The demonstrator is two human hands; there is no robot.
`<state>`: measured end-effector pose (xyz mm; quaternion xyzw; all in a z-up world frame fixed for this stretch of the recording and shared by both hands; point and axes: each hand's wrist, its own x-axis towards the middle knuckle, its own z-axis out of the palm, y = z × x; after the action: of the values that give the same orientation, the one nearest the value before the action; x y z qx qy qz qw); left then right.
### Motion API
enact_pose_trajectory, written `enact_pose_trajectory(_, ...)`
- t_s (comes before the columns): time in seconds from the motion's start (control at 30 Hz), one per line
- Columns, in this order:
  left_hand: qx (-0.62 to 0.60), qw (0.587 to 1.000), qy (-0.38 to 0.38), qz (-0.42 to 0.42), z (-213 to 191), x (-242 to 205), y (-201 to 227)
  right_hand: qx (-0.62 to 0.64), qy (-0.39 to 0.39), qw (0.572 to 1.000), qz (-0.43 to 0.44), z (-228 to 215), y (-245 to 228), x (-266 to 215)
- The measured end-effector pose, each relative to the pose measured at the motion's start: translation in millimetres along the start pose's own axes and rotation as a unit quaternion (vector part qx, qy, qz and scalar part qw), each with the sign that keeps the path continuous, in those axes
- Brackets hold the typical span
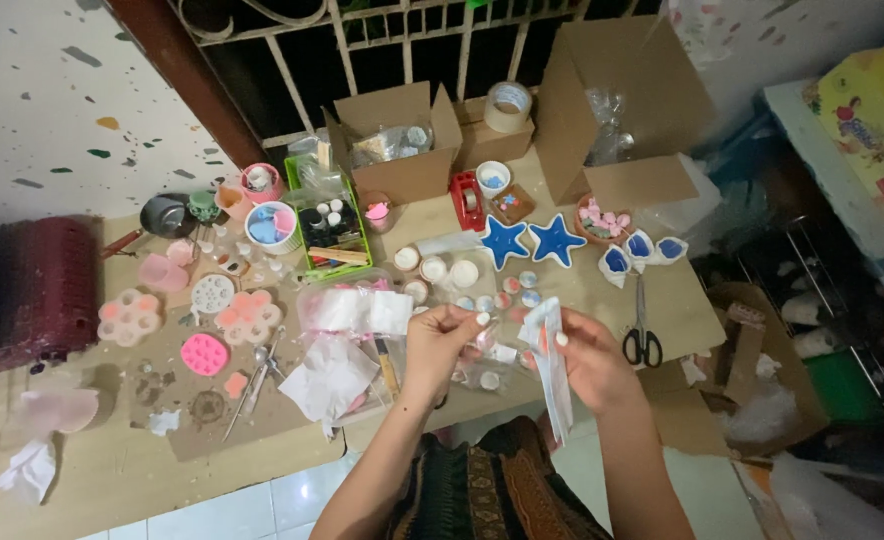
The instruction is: The person places small white round items into clear plastic bags, closes the bags, and applies white adhesive labels to the outside of the bags.
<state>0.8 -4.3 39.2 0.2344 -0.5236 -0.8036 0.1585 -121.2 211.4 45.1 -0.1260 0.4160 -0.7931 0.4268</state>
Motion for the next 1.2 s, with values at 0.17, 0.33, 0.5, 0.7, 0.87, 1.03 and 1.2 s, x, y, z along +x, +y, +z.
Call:
enact_pose_trajectory(0.17,-0.084,0.995,0.051,0.004,3.6,1.5,-0.6,-0.089,0.031,0.995,0.02,27.8,7.4,-21.0)
enact_pose_trajectory(0.33,-0.175,0.984,0.027,0.029,0.6,12.7,-31.6,-0.18,0.039,0.982,-0.048,36.7,31.3,-27.6)
enact_pose_trajectory(0.5,-0.399,0.897,-0.161,-0.099,2.7,6.8,-44.6,-0.368,0.08,0.892,-0.25,80.8,20.0,-20.9)
enact_pose_trajectory(0.7,-0.294,0.907,-0.172,-0.246,-18.2,22.1,-89.4,-0.388,0.053,0.905,-0.169,46.2,35.3,-12.0)
enact_pose_trajectory(0.87,0.118,0.93,-0.143,-0.318,-33.7,54.9,-111.4,-0.56,-0.003,0.821,-0.113,54.6,21.6,-5.1)
enact_pose_trajectory(1.03,0.059,0.878,-0.242,-0.409,-42.3,83.8,-106.1,-0.603,-0.129,0.78,-0.105,58.4,26.0,-3.5)
enact_pose_trajectory(1.2,0.185,0.805,-0.421,-0.374,-49.6,110.9,-141.3,-0.643,-0.187,0.742,0.023,82.5,8.2,-8.5)
